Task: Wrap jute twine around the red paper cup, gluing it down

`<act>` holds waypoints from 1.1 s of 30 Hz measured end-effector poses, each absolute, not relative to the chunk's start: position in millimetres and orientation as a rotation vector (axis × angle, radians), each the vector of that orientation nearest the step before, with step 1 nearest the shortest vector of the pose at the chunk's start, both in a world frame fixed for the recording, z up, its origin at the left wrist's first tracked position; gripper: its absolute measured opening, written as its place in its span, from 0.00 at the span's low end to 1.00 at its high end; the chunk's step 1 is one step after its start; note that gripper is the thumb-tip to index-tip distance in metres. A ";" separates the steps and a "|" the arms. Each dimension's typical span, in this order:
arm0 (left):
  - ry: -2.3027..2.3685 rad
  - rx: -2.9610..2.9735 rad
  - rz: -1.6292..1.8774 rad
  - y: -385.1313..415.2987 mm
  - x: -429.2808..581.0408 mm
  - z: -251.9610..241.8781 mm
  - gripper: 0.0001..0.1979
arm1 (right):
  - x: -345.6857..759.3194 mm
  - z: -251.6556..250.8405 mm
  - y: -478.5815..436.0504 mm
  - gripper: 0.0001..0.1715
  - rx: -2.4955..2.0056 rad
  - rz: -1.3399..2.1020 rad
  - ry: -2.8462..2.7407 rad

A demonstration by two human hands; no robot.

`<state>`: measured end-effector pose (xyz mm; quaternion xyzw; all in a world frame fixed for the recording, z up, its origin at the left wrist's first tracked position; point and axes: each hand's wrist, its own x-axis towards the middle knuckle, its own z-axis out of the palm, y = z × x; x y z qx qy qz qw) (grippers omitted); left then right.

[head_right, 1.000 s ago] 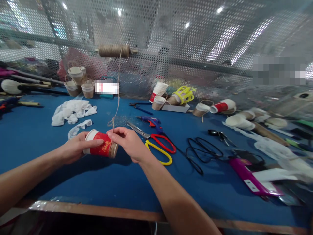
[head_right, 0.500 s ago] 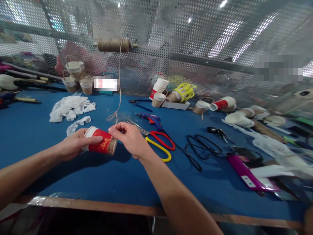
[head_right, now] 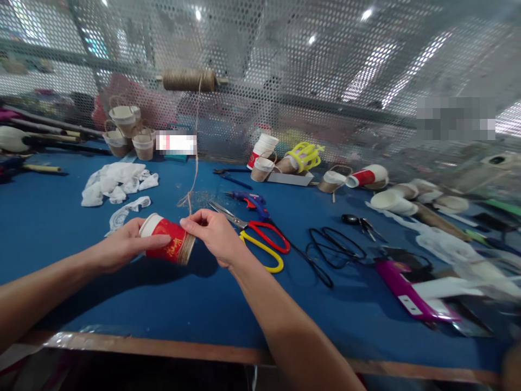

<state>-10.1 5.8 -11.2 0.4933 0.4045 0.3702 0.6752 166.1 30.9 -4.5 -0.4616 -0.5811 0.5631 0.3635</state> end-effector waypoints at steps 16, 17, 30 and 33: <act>0.862 1.216 0.834 13.4 -12.4 -16.9 0.09 | 166.9 -6.4 36.0 0.13 -1.154 1.472 -1.474; 0.860 1.217 0.817 12.4 -12.0 -16.4 0.09 | 166.5 -6.8 35.0 0.12 -1.131 1.489 -1.476; 0.954 1.280 0.768 1.9 1.0 -23.8 0.16 | 159.7 -4.8 24.2 0.11 -1.060 1.695 -1.500; 0.960 1.280 0.763 1.5 0.9 -23.3 0.16 | 158.2 -4.7 24.0 0.11 -1.068 1.711 -1.492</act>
